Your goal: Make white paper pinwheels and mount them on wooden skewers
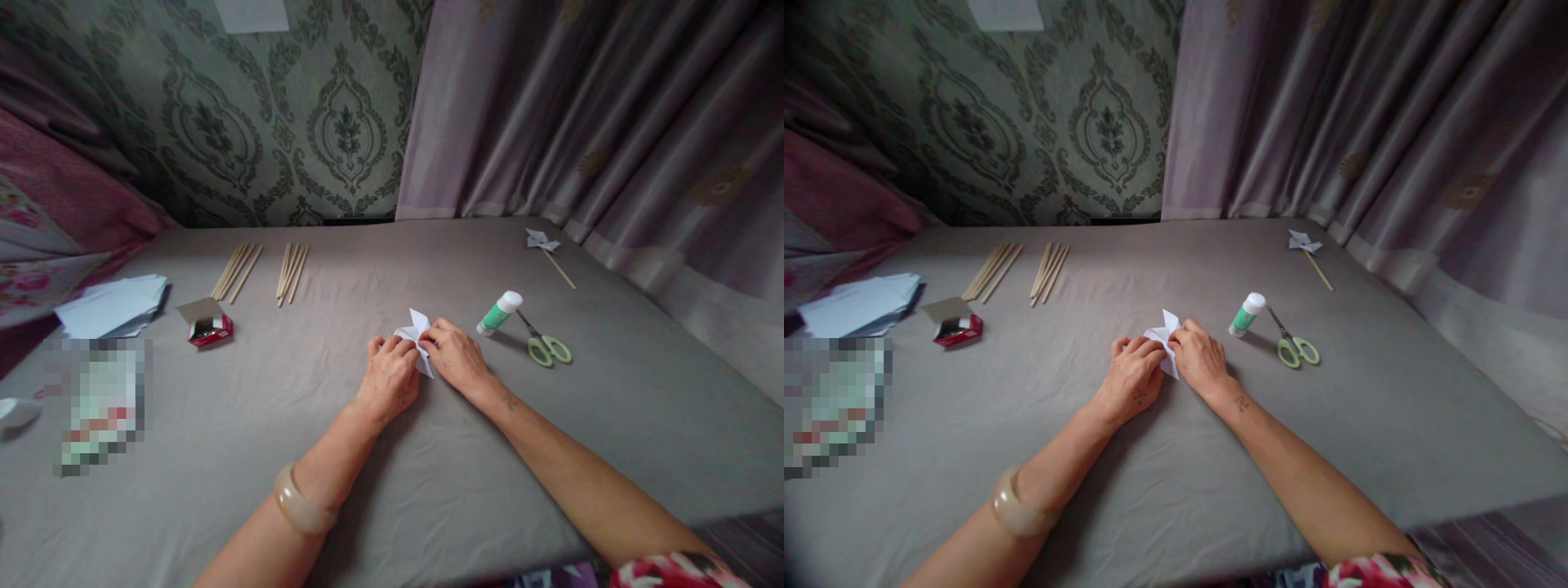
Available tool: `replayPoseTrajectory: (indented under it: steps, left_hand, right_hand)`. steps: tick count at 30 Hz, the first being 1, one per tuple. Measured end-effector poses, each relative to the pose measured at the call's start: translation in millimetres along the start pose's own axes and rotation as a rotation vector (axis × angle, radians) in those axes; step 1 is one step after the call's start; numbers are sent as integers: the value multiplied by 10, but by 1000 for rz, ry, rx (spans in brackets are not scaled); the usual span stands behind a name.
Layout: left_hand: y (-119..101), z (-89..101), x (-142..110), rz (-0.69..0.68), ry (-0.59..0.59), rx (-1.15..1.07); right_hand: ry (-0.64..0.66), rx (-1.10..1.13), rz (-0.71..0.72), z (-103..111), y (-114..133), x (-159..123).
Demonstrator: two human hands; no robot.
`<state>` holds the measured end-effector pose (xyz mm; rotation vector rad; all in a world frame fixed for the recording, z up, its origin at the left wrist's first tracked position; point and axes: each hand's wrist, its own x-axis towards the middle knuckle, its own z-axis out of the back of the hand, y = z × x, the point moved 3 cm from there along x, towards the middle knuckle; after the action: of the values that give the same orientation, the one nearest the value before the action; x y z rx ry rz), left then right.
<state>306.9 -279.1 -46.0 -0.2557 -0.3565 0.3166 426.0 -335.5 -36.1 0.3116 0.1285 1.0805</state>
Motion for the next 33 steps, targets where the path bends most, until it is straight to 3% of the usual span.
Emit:
replayPoseTrajectory:
  steps: [10,18,27,33]
  left_hand:
    - [-20,31,0,-5,-16,-5]
    - [16,74,1,52,-78,-81]
    - [156,65,63,158,-221,-62]
    - [176,91,61,245,-232,-103]
  right_hand:
    - [59,-191,237,89,83,-154]
    - [40,-280,328,44,125,-134]
    - [-5,-281,314,9,129,-191]
    - [-1,-122,306,84,27,-171]
